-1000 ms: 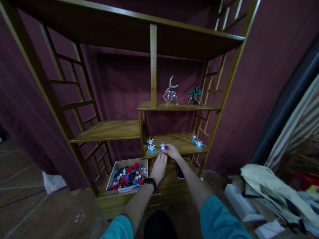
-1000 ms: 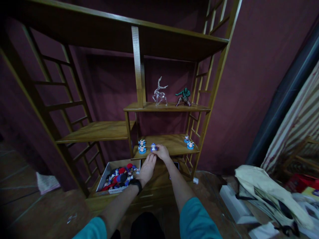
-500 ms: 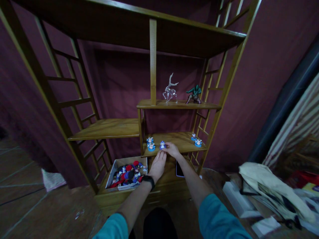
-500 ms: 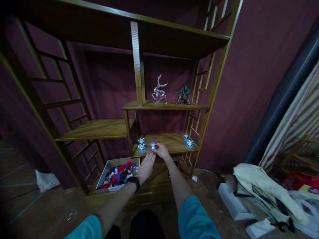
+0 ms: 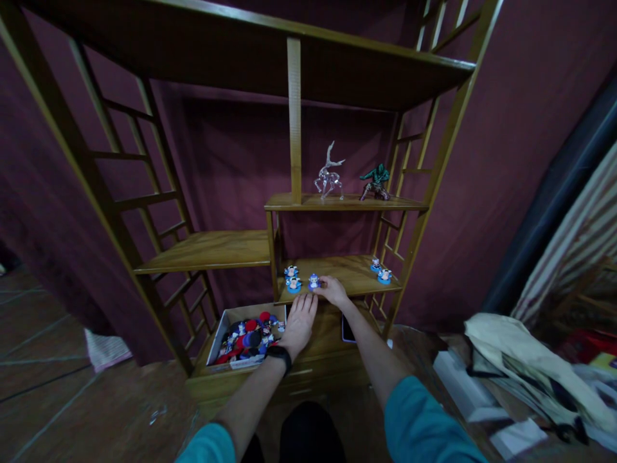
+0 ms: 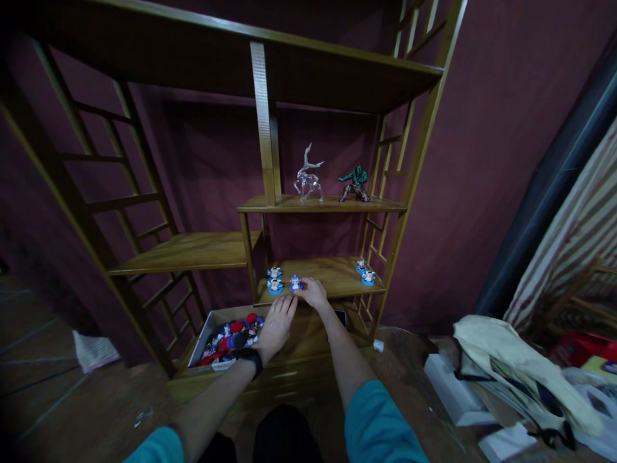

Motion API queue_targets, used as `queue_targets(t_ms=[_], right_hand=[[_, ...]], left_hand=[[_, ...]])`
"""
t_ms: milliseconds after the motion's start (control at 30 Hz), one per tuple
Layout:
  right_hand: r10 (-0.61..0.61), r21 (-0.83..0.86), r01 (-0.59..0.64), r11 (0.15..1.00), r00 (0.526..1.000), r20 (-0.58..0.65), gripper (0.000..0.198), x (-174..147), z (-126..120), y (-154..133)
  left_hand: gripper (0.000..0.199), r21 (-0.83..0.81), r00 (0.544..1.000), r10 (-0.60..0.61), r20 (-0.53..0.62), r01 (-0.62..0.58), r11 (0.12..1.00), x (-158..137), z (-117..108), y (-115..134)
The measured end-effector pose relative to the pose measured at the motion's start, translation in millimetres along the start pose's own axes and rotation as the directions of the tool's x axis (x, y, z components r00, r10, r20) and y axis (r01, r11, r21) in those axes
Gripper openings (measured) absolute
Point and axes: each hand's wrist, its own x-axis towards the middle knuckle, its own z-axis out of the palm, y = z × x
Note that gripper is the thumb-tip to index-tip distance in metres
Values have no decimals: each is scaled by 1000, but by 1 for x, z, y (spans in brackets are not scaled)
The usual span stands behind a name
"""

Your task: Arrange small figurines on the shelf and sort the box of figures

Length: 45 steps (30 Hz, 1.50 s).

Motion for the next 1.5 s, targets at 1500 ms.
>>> queue_targets(t_ms=[1500], right_hand=[[-28,55,28,998,1000,3,26,1,-2,3]], left_hand=[[30,-288,869,-477,-131,427,857,45,3,-7]])
